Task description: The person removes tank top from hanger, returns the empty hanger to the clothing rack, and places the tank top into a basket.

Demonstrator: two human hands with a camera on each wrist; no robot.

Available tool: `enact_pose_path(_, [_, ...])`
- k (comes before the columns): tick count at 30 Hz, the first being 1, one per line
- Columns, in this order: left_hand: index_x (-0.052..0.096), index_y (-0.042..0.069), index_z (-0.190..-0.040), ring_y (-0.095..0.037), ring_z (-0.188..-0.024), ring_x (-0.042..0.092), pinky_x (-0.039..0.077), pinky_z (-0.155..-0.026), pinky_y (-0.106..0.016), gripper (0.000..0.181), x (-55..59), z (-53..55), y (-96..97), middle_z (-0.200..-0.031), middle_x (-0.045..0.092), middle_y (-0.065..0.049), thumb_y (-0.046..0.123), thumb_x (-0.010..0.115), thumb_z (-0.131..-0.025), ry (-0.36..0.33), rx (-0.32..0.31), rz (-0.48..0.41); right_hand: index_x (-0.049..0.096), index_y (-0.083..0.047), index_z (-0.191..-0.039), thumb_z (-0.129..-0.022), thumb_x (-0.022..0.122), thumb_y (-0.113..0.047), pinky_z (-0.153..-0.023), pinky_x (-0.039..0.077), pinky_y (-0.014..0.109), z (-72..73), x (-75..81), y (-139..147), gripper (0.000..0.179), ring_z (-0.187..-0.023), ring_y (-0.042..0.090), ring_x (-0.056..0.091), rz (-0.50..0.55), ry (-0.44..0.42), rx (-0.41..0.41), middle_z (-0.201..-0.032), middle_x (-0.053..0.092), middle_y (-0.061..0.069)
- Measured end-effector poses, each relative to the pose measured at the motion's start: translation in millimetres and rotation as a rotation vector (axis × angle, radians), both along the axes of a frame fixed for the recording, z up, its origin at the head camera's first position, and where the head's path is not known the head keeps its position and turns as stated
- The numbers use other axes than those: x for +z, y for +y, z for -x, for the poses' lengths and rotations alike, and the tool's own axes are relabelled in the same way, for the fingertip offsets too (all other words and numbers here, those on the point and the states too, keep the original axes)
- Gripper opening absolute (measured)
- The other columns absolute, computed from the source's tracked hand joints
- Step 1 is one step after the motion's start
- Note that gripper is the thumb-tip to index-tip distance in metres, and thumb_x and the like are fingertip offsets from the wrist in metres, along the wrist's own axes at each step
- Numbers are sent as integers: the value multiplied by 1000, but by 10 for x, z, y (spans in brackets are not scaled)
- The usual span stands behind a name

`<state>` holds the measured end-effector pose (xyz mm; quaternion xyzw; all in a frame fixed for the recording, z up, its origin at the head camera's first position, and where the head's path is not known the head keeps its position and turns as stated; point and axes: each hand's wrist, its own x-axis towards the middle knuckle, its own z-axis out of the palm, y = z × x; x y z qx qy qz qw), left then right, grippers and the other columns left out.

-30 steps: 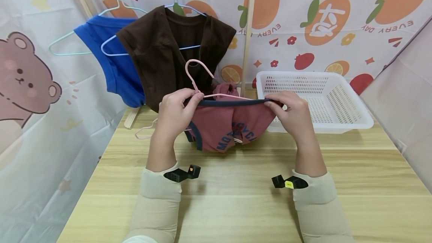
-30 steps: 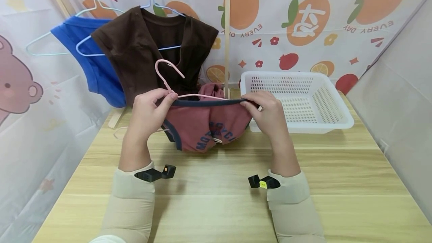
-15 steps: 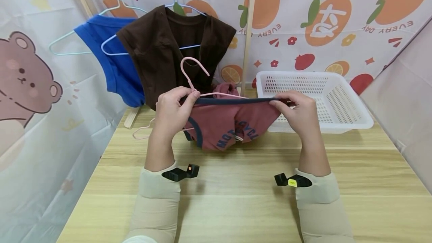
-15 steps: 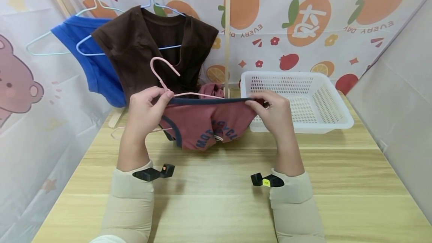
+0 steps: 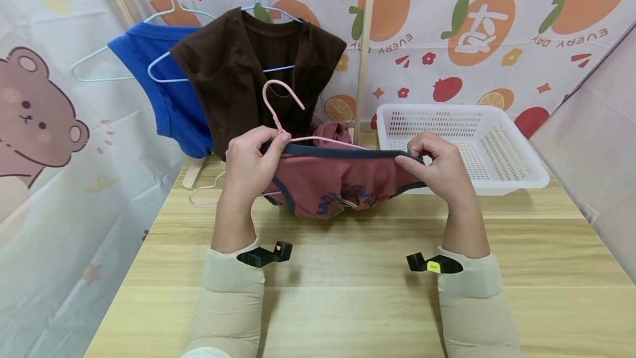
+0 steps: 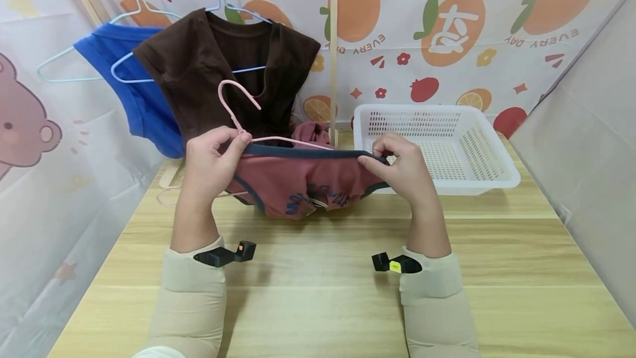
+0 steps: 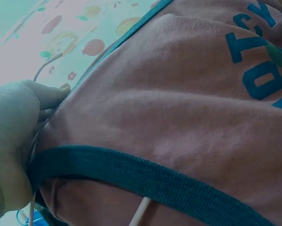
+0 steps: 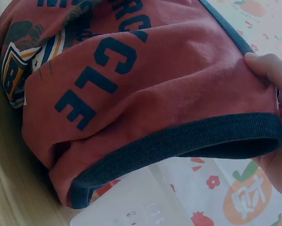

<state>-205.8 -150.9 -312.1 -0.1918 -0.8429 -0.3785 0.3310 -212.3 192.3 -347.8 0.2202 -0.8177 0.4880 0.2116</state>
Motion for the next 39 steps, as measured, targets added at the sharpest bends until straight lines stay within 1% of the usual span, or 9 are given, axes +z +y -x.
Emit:
enact_pose_path(6, [75, 4, -87, -19, -74, 65, 44, -69, -24, 17, -6, 40, -39, -87, 74, -9, 20, 70, -93, 12, -26, -25, 67, -9, -87, -79, 83, -12, -58, 43, 20, -23, 17, 49, 19, -73, 15, 52, 38, -94, -31, -83, 59, -3])
enact_pose_path(11, [74, 5, -85, -19, -74, 64, 44, -70, -23, 18, 1, 63, -66, -85, 73, -9, 20, 71, -92, 15, -9, -41, 71, -2, -92, -81, 76, 0, -61, 50, 18, -10, 28, 103, 12, -72, 17, 58, 117, -83, 54, -87, 65, -1])
enact_pose_path(13, [74, 5, -84, -19, -74, 64, 43, -70, -23, 18, 5, 72, -71, -84, 73, -8, 21, 71, -92, 13, -1, -45, 71, 1, -91, -81, 75, 4, -62, 52, 18, -5, 32, 110, 11, -71, 16, 60, 154, -65, 67, -86, 67, 0])
enact_pose_path(15, [74, 4, -84, -19, -73, 64, 43, -70, -23, 19, 9, 79, -72, -83, 73, -9, 21, 71, -92, 14, 3, -49, 72, 2, -91, -81, 75, 4, -64, 54, 17, 5, 32, 105, 10, -70, 13, 63, 172, -46, 35, -86, 68, -1])
enact_pose_path(22, [74, 2, -85, -17, -71, 60, 42, -66, -22, 21, -3, 117, -57, -81, 71, -10, 20, 69, -93, 21, -20, -78, 74, 0, -89, -79, 81, -2, -65, 52, 14, 55, 17, 26, 12, -69, 9, 60, 149, 79, -178, -82, 66, -10])
enact_pose_path(27, [73, 0, -85, -17, -71, 59, 42, -66, -22, 21, -22, 163, -57, -81, 71, -11, 19, 69, -93, 50, -38, -106, 73, 1, -86, -79, 81, -3, -65, 51, 13, 80, 5, -42, 11, -71, 9, 56, 202, 115, -278, -81, 64, -10])
enact_pose_path(32, [72, -1, -83, -16, -72, 58, 43, -70, -21, 22, -32, 209, -62, -79, 70, -11, 18, 69, -93, 62, -32, -142, 72, 3, -85, -78, 79, 2, -63, 52, 15, 132, -6, -83, 10, -68, 7, 61, 368, 115, -270, -83, 67, -3])
enact_pose_path(36, [71, -2, -81, -14, -72, 57, 43, -72, -19, 23, -40, 251, -62, -78, 69, -12, 17, 69, -93, 69, -24, -174, 72, 3, -83, -75, 79, 8, -63, 54, 17, 157, 13, -118, 12, -67, 9, 67, 577, 100, -195, -85, 70, 4])
enact_pose_path(39, [71, -3, -80, -10, -71, 55, 42, -71, -19, 24, -50, 276, -54, -77, 69, -12, 17, 69, -93, 69, -28, -203, 70, 7, -81, -72, 78, 14, -64, 58, 23, 180, 33, -169, 14, -70, 12, 72, 781, 61, -132, -86, 70, 10])
